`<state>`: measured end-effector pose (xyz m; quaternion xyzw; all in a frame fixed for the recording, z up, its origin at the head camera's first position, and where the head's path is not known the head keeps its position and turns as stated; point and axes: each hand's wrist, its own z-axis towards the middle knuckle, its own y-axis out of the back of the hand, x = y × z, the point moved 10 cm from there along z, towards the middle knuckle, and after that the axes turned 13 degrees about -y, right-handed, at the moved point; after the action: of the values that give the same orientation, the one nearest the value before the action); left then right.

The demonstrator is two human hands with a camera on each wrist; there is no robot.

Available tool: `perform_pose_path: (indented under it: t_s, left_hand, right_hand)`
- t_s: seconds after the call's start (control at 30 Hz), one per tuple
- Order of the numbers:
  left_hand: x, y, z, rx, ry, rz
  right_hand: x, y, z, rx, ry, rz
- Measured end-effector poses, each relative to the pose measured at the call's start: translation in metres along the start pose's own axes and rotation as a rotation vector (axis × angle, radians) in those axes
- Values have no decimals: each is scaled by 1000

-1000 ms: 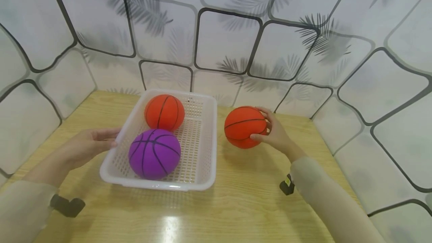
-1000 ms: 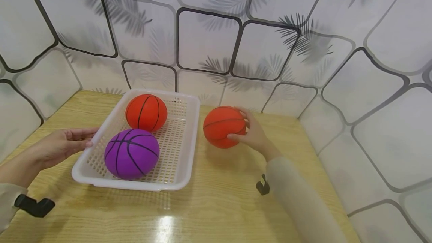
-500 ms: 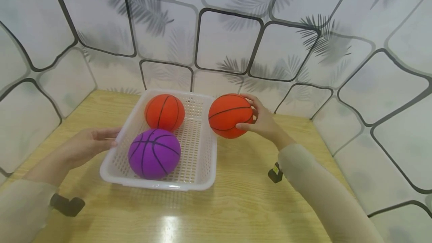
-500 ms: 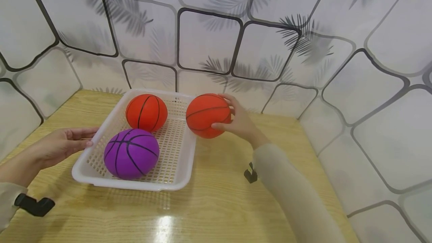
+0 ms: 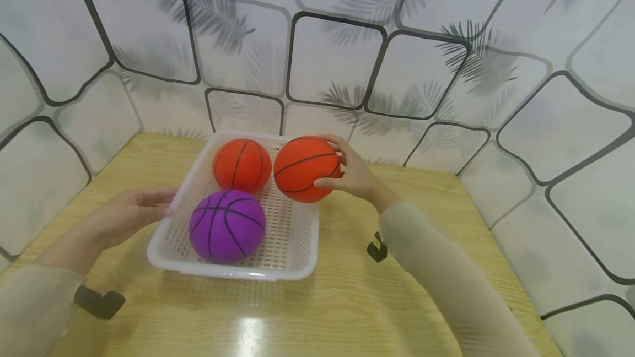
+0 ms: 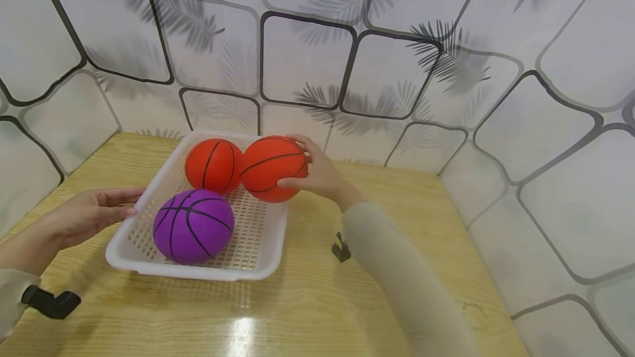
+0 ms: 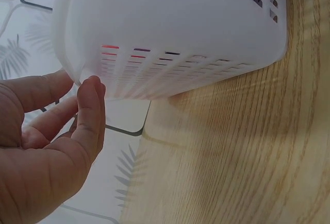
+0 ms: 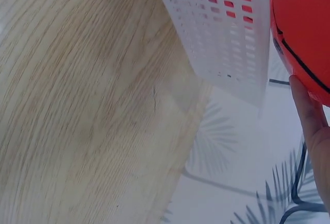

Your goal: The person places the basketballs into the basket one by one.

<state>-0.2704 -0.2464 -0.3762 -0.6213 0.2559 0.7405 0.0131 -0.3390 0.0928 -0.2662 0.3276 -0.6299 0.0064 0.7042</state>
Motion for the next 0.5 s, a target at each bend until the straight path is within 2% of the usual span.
perform_pose_path:
  t_s: [0.13,0.37,0.5]
  left_hand:
    - [0,0,-1,-5,-1,-10]
    - [0,1,-1,-7,-8,-6]
    - [1,0,-1,-6,-2,-18]
  right_hand:
    - [3,-11,6,0,-5,-52]
    - [-26,-20,35,-42,-13,-131]
    - [-25,-27,39,-48,-3,-147]
